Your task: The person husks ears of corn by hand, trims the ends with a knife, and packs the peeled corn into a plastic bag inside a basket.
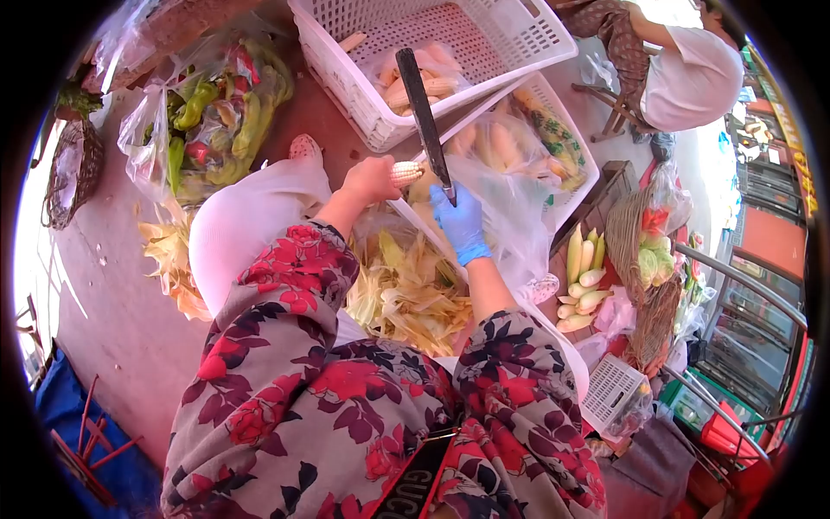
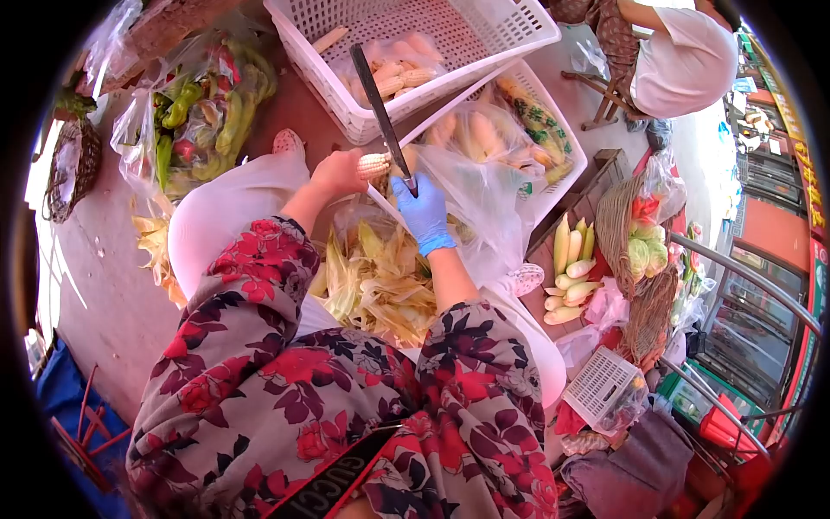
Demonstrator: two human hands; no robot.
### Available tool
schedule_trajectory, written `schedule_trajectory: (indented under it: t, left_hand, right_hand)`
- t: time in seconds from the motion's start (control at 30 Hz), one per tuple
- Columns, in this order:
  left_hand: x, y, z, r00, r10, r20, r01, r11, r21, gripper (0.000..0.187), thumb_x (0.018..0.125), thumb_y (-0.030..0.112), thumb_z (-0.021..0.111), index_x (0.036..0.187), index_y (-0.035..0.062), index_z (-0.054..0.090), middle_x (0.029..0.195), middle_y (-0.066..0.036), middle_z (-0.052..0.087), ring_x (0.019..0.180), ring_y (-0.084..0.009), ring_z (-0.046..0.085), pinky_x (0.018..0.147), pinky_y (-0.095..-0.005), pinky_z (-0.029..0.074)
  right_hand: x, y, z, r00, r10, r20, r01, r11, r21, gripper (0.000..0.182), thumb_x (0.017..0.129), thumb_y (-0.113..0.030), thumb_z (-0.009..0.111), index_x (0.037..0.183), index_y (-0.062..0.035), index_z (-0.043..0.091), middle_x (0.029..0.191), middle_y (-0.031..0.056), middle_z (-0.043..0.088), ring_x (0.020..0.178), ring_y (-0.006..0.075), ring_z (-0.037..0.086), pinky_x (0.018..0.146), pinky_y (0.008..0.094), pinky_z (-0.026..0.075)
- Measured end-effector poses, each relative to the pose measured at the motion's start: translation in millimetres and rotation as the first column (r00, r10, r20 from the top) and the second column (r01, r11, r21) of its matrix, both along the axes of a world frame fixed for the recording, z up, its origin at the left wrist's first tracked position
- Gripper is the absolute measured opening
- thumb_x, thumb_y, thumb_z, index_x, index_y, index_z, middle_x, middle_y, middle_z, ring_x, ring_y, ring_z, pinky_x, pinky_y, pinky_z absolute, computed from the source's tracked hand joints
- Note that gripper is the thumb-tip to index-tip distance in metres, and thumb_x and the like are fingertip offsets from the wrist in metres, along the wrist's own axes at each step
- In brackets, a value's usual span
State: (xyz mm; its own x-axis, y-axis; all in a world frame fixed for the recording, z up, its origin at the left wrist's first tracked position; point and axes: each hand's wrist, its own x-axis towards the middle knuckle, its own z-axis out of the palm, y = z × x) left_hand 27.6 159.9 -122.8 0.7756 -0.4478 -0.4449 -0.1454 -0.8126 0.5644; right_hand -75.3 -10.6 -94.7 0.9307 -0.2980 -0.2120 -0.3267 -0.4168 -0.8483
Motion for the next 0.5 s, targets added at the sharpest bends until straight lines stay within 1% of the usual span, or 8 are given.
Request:
schedule_trajectory:
  t: [0.03, 0.1, 0.13, 0.2, 0.23, 0.33, 0.43, 0.5]
  left_hand:
    - [-13, 1, -12, 0.999, -0.01, -0.031, 0.01, 1.0, 0.025, 0.043, 0.061, 0.028, 0.068, 0.097, 0.0075, 0.059, 0.095, -0.017, 0.064, 0.091, -0.0326, 0.061, 0.079, -0.0404, 0.049]
    - [-33, 7, -41, 0.989, 0.077, -0.128, -0.073, 0.997, 0.037, 0.045, 0.061, 0.03, 0.069, 0.1, 0.0084, 0.059, 0.098, -0.016, 0.064, 0.092, -0.0321, 0.061, 0.08, -0.0395, 0.049]
    - [-41, 8, -55, 0.977, 0.125, -0.17, -0.119, 0.992, 0.044, 0.046, 0.062, 0.031, 0.069, 0.101, 0.0089, 0.059, 0.099, -0.015, 0.064, 0.093, -0.0318, 0.061, 0.08, -0.0391, 0.049]
    - [-57, 4, -83, 0.964, 0.173, -0.203, -0.158, 0.984, 0.088, 0.049, 0.062, 0.033, 0.069, 0.103, 0.0096, 0.058, 0.1, -0.015, 0.064, 0.093, -0.0309, 0.061, 0.081, -0.0393, 0.049]
    - [-61, 3, -86, 0.956, 0.197, -0.216, -0.176, 0.978, 0.112, 0.05, 0.062, 0.034, 0.069, 0.104, 0.0099, 0.058, 0.101, -0.014, 0.064, 0.093, -0.0305, 0.062, 0.081, -0.0394, 0.049]
    - [-67, -3, -89, 0.927, 0.286, -0.241, -0.259, 0.956, 0.138, 0.053, 0.06, 0.035, 0.07, 0.106, 0.0099, 0.058, 0.101, -0.013, 0.064, 0.094, -0.0291, 0.062, 0.082, -0.0406, 0.049]
    - [-65, -6, -83, 0.922, 0.297, -0.248, -0.258, 0.95, 0.178, 0.055, 0.059, 0.036, 0.07, 0.107, 0.0098, 0.059, 0.101, -0.013, 0.064, 0.095, -0.0288, 0.062, 0.084, -0.041, 0.048]
    - [-63, -5, -83, 0.916, 0.307, -0.258, -0.271, 0.948, 0.167, 0.056, 0.059, 0.037, 0.07, 0.106, 0.0094, 0.059, 0.102, -0.014, 0.064, 0.096, -0.0288, 0.062, 0.085, -0.0407, 0.048]
  right_hand:
    - [-17, -2, -5, 0.998, 0.014, -0.056, -0.017, 0.999, -0.049, 0.035, 0.08, -0.035, 0.065, 0.073, -0.0013, 0.056, 0.06, 0.0134, 0.057, 0.054, 0.0281, 0.054, 0.054, 0.0362, 0.043]
    - [-47, -8, -8, 0.987, 0.045, -0.155, -0.068, 0.987, -0.147, 0.035, 0.08, -0.036, 0.064, 0.073, -0.002, 0.057, 0.062, 0.0146, 0.058, 0.055, 0.0311, 0.055, 0.054, 0.0369, 0.043]
    - [-58, -10, -3, 0.959, 0.07, -0.275, -0.143, 0.956, -0.254, 0.034, 0.079, -0.037, 0.063, 0.074, -0.0033, 0.058, 0.065, 0.0164, 0.059, 0.06, 0.0346, 0.057, 0.056, 0.0391, 0.045]
    - [-83, -17, -26, 0.949, 0.084, -0.303, -0.181, 0.934, -0.308, 0.035, 0.079, -0.039, 0.062, 0.076, -0.0043, 0.059, 0.067, 0.0179, 0.06, 0.063, 0.0363, 0.057, 0.057, 0.0411, 0.045]
    - [-90, -18, -33, 0.945, 0.091, -0.314, -0.199, 0.922, -0.332, 0.035, 0.079, -0.039, 0.062, 0.076, -0.0048, 0.059, 0.068, 0.0186, 0.06, 0.064, 0.0371, 0.058, 0.058, 0.0421, 0.045]
    - [-94, -20, -51, 0.915, 0.074, -0.396, -0.211, 0.926, -0.314, 0.036, 0.079, -0.041, 0.06, 0.078, -0.0057, 0.06, 0.07, 0.0199, 0.06, 0.068, 0.0379, 0.059, 0.061, 0.0451, 0.045]
    - [-79, -15, -56, 0.899, 0.106, -0.426, -0.254, 0.917, -0.306, 0.037, 0.081, -0.043, 0.057, 0.08, -0.006, 0.061, 0.072, 0.0202, 0.061, 0.07, 0.0387, 0.059, 0.063, 0.0464, 0.046]
    - [-69, -12, -52, 0.879, 0.113, -0.462, -0.285, 0.903, -0.321, 0.037, 0.082, -0.043, 0.055, 0.08, -0.0064, 0.061, 0.074, 0.0207, 0.062, 0.071, 0.0387, 0.059, 0.065, 0.0467, 0.046]
